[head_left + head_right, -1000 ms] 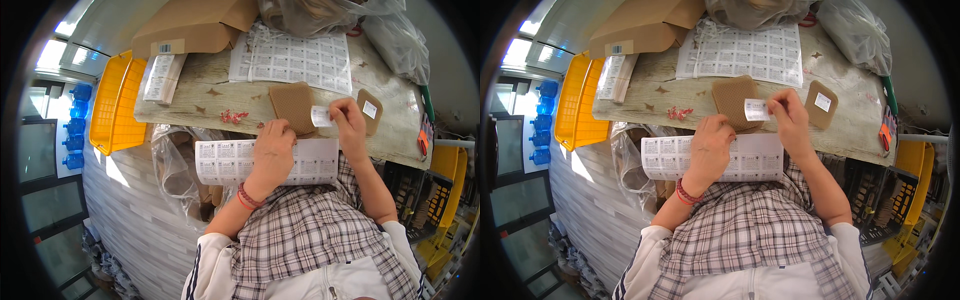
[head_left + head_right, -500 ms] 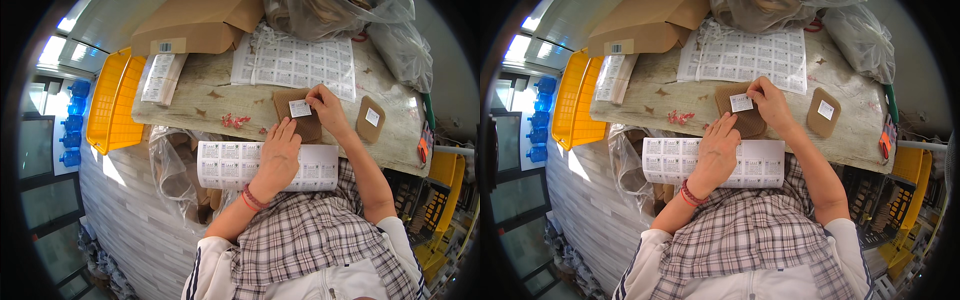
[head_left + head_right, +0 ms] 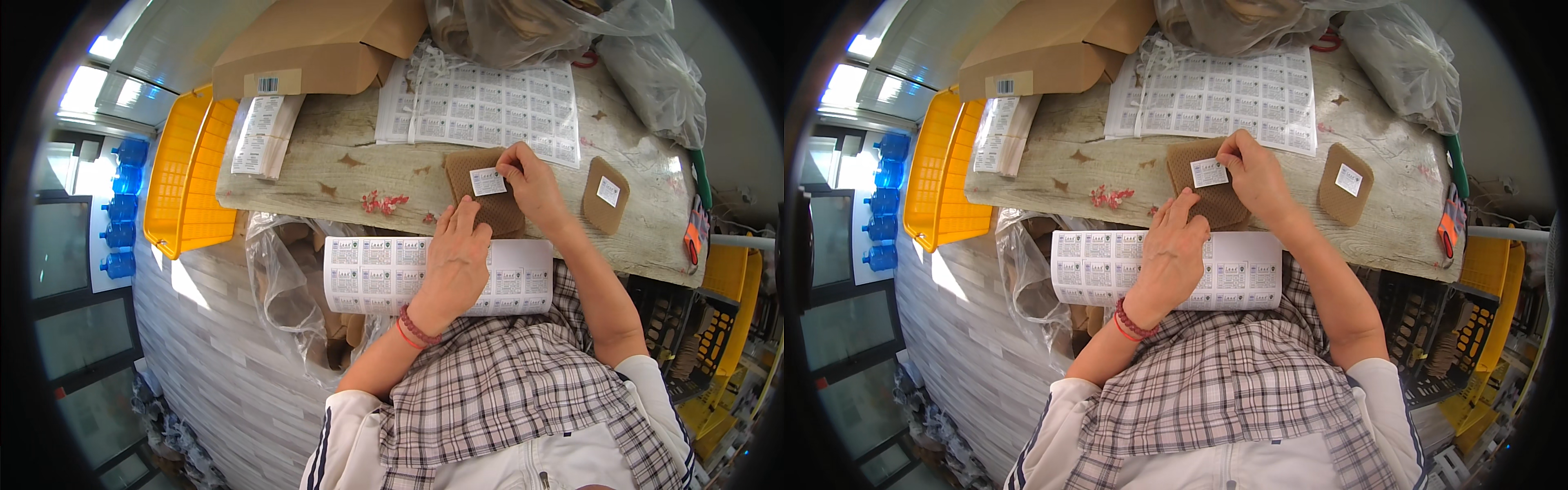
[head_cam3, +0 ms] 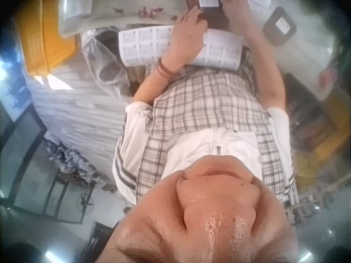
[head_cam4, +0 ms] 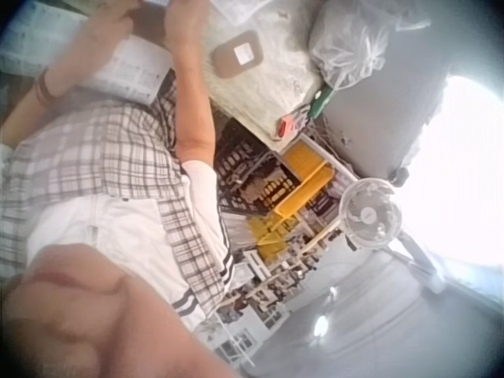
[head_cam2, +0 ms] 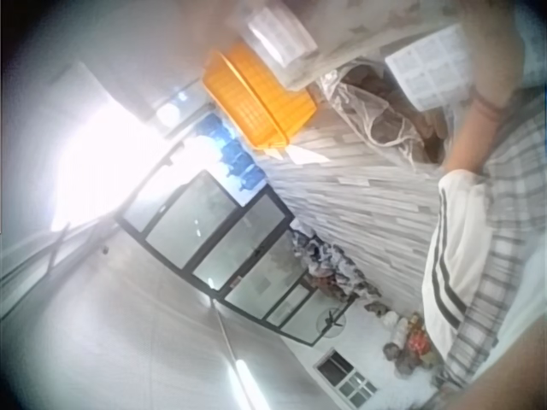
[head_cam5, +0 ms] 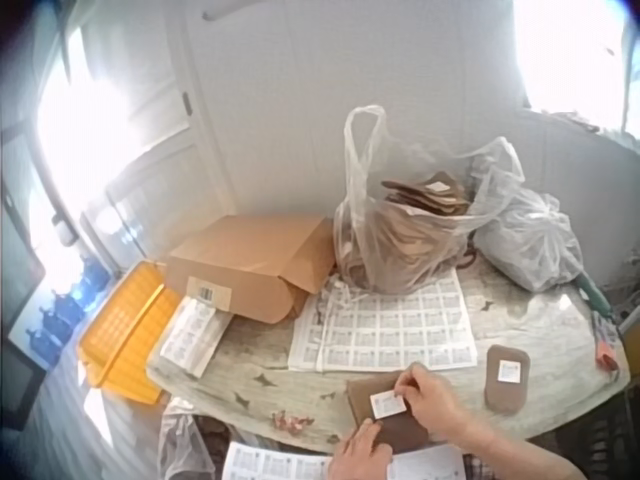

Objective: The person repeatedly peels small white labels from a roll and sticks them onto small brown cardboard pieces on a cluttered work table. The person handles the cardboard pieces one at a time and stacks the labeled pieces to the right.

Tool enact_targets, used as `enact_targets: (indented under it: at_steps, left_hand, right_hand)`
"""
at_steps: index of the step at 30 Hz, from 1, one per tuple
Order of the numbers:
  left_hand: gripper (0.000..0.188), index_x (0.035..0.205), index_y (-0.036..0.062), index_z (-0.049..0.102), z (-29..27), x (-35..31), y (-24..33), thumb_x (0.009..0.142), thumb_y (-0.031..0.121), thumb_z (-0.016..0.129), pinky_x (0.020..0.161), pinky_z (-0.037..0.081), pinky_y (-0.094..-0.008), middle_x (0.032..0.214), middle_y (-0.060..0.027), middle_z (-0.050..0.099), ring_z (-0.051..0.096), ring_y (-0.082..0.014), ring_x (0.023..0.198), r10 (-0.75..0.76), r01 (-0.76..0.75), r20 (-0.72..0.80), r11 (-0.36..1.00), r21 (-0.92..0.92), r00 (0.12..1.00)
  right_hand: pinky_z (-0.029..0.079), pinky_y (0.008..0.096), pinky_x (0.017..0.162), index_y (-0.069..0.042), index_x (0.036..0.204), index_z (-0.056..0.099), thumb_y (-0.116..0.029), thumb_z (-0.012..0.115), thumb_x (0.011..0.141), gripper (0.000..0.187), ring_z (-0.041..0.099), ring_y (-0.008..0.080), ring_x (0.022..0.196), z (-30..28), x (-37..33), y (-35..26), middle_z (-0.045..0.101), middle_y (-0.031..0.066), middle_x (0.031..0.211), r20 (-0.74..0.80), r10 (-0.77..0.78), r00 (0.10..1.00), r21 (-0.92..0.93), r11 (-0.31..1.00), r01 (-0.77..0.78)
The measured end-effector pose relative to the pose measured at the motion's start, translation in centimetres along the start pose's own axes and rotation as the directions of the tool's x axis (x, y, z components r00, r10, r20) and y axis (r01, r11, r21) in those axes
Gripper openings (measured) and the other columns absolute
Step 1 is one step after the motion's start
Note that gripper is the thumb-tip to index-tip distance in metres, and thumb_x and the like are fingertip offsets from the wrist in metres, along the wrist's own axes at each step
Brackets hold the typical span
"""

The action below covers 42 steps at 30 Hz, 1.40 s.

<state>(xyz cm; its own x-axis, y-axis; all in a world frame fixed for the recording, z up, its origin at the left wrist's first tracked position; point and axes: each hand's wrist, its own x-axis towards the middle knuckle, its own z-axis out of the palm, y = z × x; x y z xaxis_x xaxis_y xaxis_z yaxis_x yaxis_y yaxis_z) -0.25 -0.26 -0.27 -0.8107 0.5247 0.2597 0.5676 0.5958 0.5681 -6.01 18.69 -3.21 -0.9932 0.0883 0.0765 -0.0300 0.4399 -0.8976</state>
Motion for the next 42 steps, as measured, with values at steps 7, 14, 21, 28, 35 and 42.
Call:
enact_targets:
  at_steps: [7, 14, 21, 28, 35, 42]
  left_hand:
    - [0.003, 0.083, -0.0029, 0.057, -0.1, 0.1, 0.4, 0.083, -0.005, 0.054, 0.105, 0.042, -0.053, 0.152, -0.0301, 0.038, 0.053, -0.0454, 0.121, -0.024, 0.022, -0.028, 0.997, -0.073, 0.999]
    - [0.005, 0.086, -0.0031, 0.056, 0.3, 0.0, 0.4, 0.082, -0.005, 0.054, 0.117, 0.029, -0.0574, 0.152, -0.0303, 0.039, 0.039, -0.0445, 0.141, -0.005, -0.001, 0.082, 0.997, 0.077, 0.997]
    - [0.007, 0.088, -0.0035, 0.057, 0.7, -0.2, 0.3, 0.082, -0.005, 0.054, 0.119, 0.026, -0.0565, 0.151, -0.0304, 0.041, 0.035, -0.0449, 0.144, 0.005, -0.015, 0.08, 0.992, 0.127, 0.997]
    - [0.009, 0.09, -0.0061, 0.058, 0.7, -0.2, 0.1, 0.084, -0.001, 0.053, 0.119, 0.026, -0.0575, 0.15, -0.0328, 0.04, 0.034, -0.0462, 0.144, 0.024, -0.036, 0.098, 0.992, 0.121, 0.995]
    - [0.003, 0.088, -0.002, 0.06, 0.4, -0.2, 0.3, 0.087, 0.0, 0.058, 0.116, 0.03, -0.0545, 0.149, -0.0295, 0.043, 0.037, -0.0438, 0.142, 0.015, -0.022, 0.067, 0.995, 0.095, 0.998]
    - [0.005, 0.09, 0.0014, 0.063, -2.8, -1.3, 2.3, 0.091, 0.006, 0.062, 0.089, 0.046, -0.045, 0.104, -0.0161, 0.062, 0.058, -0.0354, 0.102, -0.107, 0.109, 0.042, 0.993, -0.055, 0.993]
  right_hand:
    - [0.051, 0.0397, 0.074, -0.001, 0.098, 0.057, -0.004, 0.062, 0.095, 0.007, 0.065, 0.0325, 0.081, 0.2, -0.3, -0.8, 0.068, 0.0148, 0.088, -0.024, -0.007, 1.0, -0.053, 0.999, 0.006]
    - [0.052, 0.0408, 0.073, -0.001, 0.096, 0.056, -0.005, 0.063, 0.094, 0.008, 0.066, 0.0323, 0.082, 0.5, -0.3, -0.5, 0.068, 0.0149, 0.088, -0.042, -0.021, 0.999, -0.079, 0.997, 0.018]
    - [0.053, 0.0405, 0.071, -0.006, 0.122, 0.058, -0.006, 0.064, 0.092, 0.03, 0.066, 0.0325, 0.085, 1.0, -1.3, -1.3, 0.063, 0.0117, 0.099, -0.142, -0.208, 0.968, -0.286, 0.944, 0.161]
    - [0.052, 0.0327, 0.073, -0.009, 0.121, 0.066, -0.007, 0.068, 0.092, 0.029, 0.063, 0.0222, 0.09, 0.1, 0.6, 2.6, 0.059, 0.0088, 0.111, -0.271, -0.124, 0.954, -0.142, 0.986, 0.088]
    - [0.05, 0.0258, 0.077, -0.005, 0.103, 0.069, -0.007, 0.067, 0.096, 0.008, 0.059, 0.0106, 0.088, -0.3, 0.1, 1.3, 0.062, 0.0031, 0.104, -0.303, -0.185, 0.935, 0.053, 0.976, 0.211]
    - [0.048, 0.0211, 0.074, -0.004, 0.107, 0.064, -0.007, 0.06, 0.102, 0.008, 0.059, 0.0051, 0.083, -6.0, -2.9, -2.6, 0.069, -0.0005, 0.091, -0.46, -0.01, 0.888, 0.305, 0.937, 0.169]
